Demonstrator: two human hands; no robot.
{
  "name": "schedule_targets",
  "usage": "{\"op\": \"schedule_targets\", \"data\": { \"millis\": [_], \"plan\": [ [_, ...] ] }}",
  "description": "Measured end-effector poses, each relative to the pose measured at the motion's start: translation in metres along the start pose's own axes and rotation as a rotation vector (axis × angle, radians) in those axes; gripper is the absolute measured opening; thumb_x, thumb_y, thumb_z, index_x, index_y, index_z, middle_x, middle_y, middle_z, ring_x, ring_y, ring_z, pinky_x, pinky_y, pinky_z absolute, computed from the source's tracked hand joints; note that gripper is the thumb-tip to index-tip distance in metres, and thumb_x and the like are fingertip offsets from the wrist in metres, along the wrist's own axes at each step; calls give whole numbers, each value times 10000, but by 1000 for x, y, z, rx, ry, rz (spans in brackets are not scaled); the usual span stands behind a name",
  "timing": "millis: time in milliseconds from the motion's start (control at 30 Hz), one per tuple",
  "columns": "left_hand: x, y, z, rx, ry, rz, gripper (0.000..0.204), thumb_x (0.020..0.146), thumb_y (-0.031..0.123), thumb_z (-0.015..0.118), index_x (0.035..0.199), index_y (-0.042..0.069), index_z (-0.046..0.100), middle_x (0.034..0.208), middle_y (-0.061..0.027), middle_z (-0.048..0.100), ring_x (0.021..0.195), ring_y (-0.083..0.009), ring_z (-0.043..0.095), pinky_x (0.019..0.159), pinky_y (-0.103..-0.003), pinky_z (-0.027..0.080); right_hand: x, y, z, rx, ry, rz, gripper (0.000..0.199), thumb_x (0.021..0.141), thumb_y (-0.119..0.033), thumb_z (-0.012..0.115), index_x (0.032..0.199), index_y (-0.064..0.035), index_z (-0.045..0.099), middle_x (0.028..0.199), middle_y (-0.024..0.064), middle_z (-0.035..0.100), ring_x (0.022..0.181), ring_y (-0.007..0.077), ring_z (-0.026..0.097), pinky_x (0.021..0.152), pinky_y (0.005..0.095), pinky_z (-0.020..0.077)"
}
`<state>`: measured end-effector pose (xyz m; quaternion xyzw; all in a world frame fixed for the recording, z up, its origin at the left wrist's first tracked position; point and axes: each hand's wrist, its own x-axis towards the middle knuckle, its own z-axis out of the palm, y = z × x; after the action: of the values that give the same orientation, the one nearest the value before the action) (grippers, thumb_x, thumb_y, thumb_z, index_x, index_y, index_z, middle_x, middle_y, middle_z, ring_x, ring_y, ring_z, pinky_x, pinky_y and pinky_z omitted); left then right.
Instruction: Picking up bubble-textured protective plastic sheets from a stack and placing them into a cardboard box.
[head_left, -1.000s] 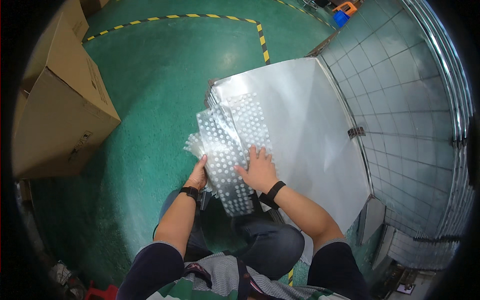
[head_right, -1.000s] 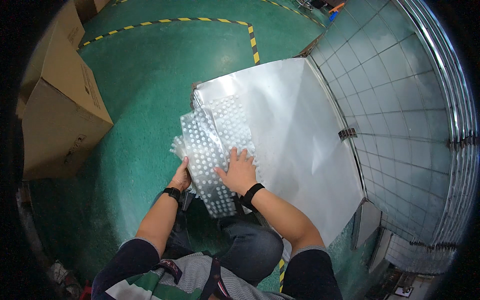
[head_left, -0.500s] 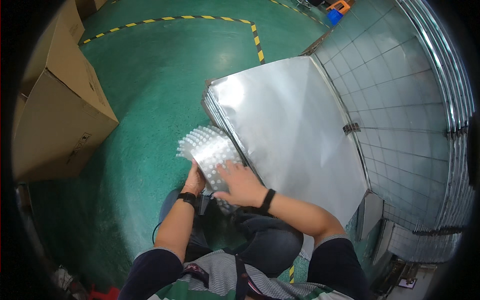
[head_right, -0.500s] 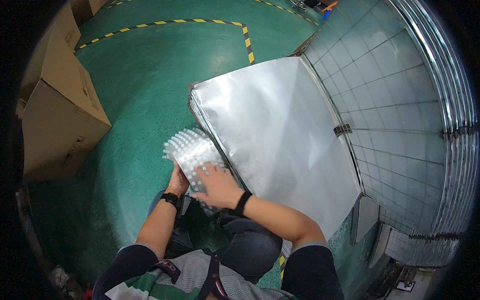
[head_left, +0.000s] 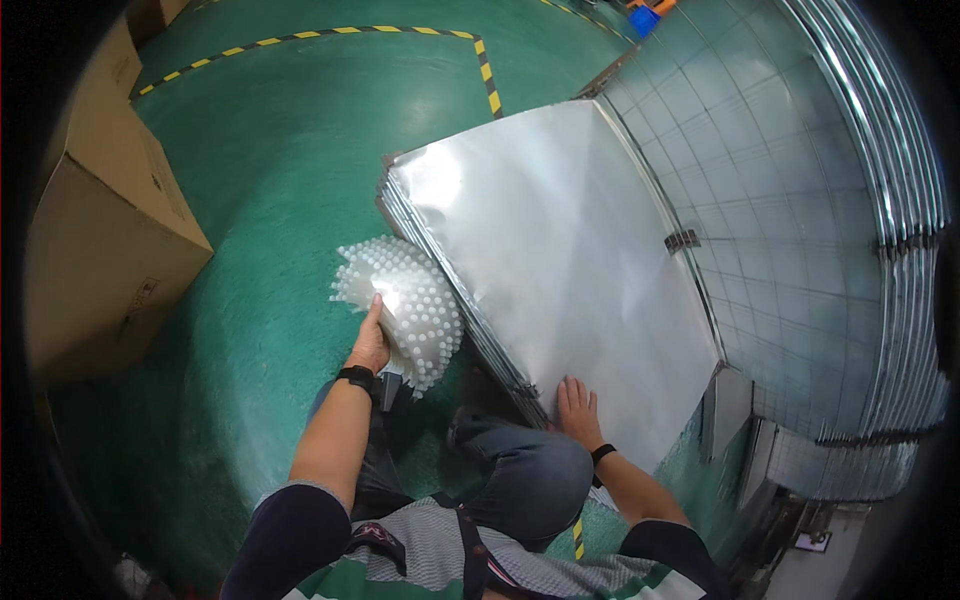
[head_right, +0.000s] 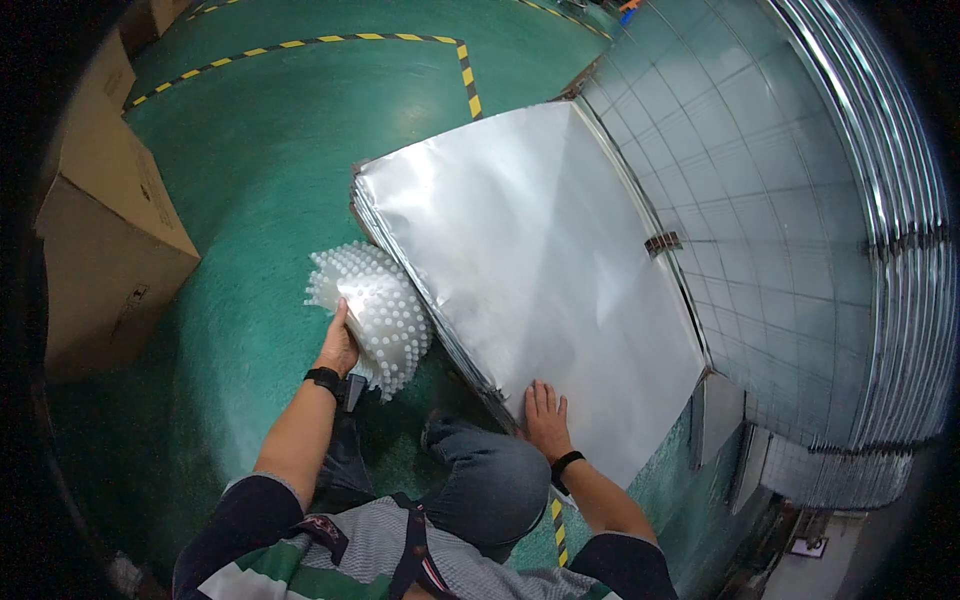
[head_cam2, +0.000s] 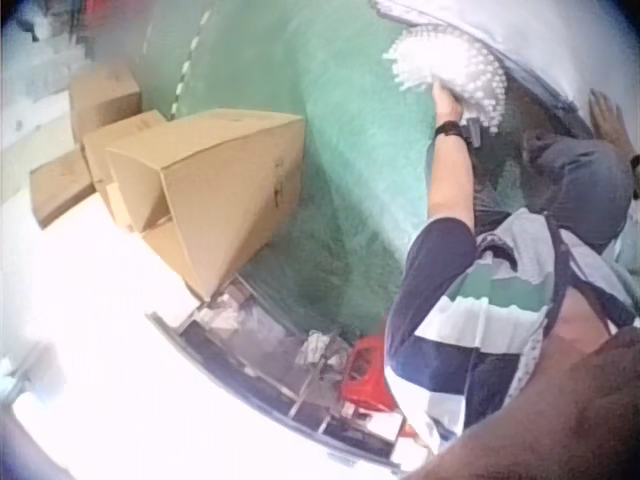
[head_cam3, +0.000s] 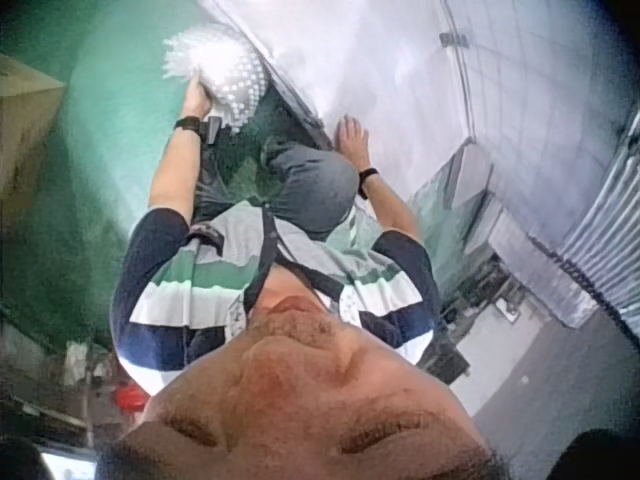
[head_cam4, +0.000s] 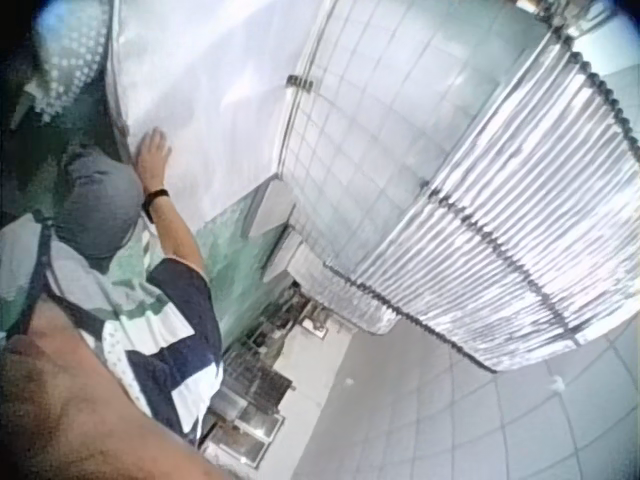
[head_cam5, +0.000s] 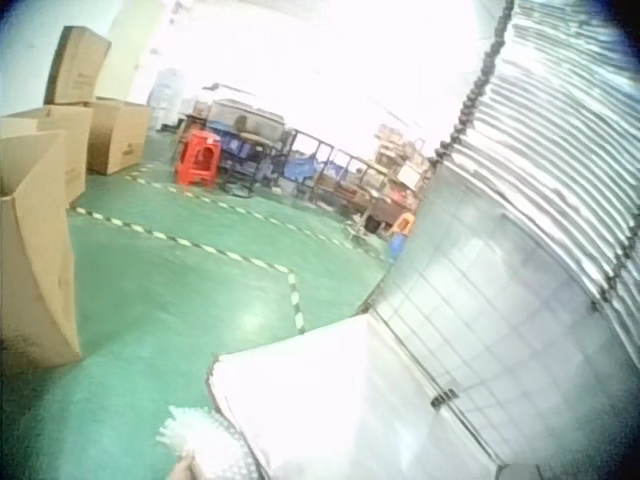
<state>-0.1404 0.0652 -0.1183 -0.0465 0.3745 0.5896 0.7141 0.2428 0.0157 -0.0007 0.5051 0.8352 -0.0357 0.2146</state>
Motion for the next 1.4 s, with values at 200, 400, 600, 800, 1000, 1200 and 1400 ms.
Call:
{"op": "schedule_targets", "data": {
  "millis": [200, 400, 600, 800, 1000, 1200, 1400],
  "plan": [
    [-5, 11, 9, -3, 13, 12, 847, 836, 660, 365, 1387, 29, 240, 1412, -147, 306, 1290, -298, 296, 1062, -415, 228, -31, 10, -98, 155, 179, -133, 598, 607, -204, 721, 1127, -34, 479, 1232, 161, 443, 1145, 331, 423, 938, 510, 345],
    [4, 16, 10, 33, 36, 5, 818, 848, 673, 279, 1393, 64, 252, 1426, -137, 286, 1300, -289, 285, 1072, -407, 206, -116, 91, -234, -287, 706, 169, 240, 730, -75, 619, 959, -9, 586, 975, 177, 602, 885, 369, 566, 790, 474, 449],
    [4, 13, 10, 1, 154, 43, 798, 842, 675, 284, 1385, 89, 281, 1415, -121, 315, 1280, -303, 317, 1054, -428, 241, -102, 116, -278, -236, 953, 431, 409, 781, -82, 609, 1162, 15, 500, 1180, 225, 508, 1079, 357, 498, 929, 413, 383],
    [5, 10, 18, -17, 130, 67, 767, 852, 665, 241, 1368, 103, 318, 1396, -114, 350, 1250, -311, 366, 1025, -439, 299, -132, 10, -60, 403, -938, -23, 436, 862, -340, 459, 1156, -27, 529, 1074, 230, 576, 971, 373, 560, 865, 461, 414],
    [2, 12, 16, -68, 88, 83, 742, 856, 649, 232, 1356, 112, 342, 1365, -109, 389, 1224, -302, 395, 1005, -437, 323, -109, 52, 8, 383, -768, -63, 282, 800, -239, 496, 883, -2, 624, 855, 222, 615, 787, 343, 599, 733, 446, 453],
    [6, 12, 17, -27, 121, 81, 744, 847, 656, 235, 1343, 117, 363, 1342, -105, 418, 1211, -299, 407, 994, -430, 333, 135, 63, -98, 654, 344, -181, 492, 821, -300, 586, 1183, 18, 489, 1267, 246, 438, 1169, 378, 422, 978, 412, 352],
    [11, 7, 17, -21, 110, 113, 748, 845, 652, 220, 1347, 114, 355, 1349, -110, 408, 1210, -299, 412, 993, -427, 343, 250, 15, -104, 424, 146, 31, 870, 754, -565, 566, 1361, -19, 263, 1403, 301, 145, 1293, 472, 139, 978, 637, 196]
  ]
}}
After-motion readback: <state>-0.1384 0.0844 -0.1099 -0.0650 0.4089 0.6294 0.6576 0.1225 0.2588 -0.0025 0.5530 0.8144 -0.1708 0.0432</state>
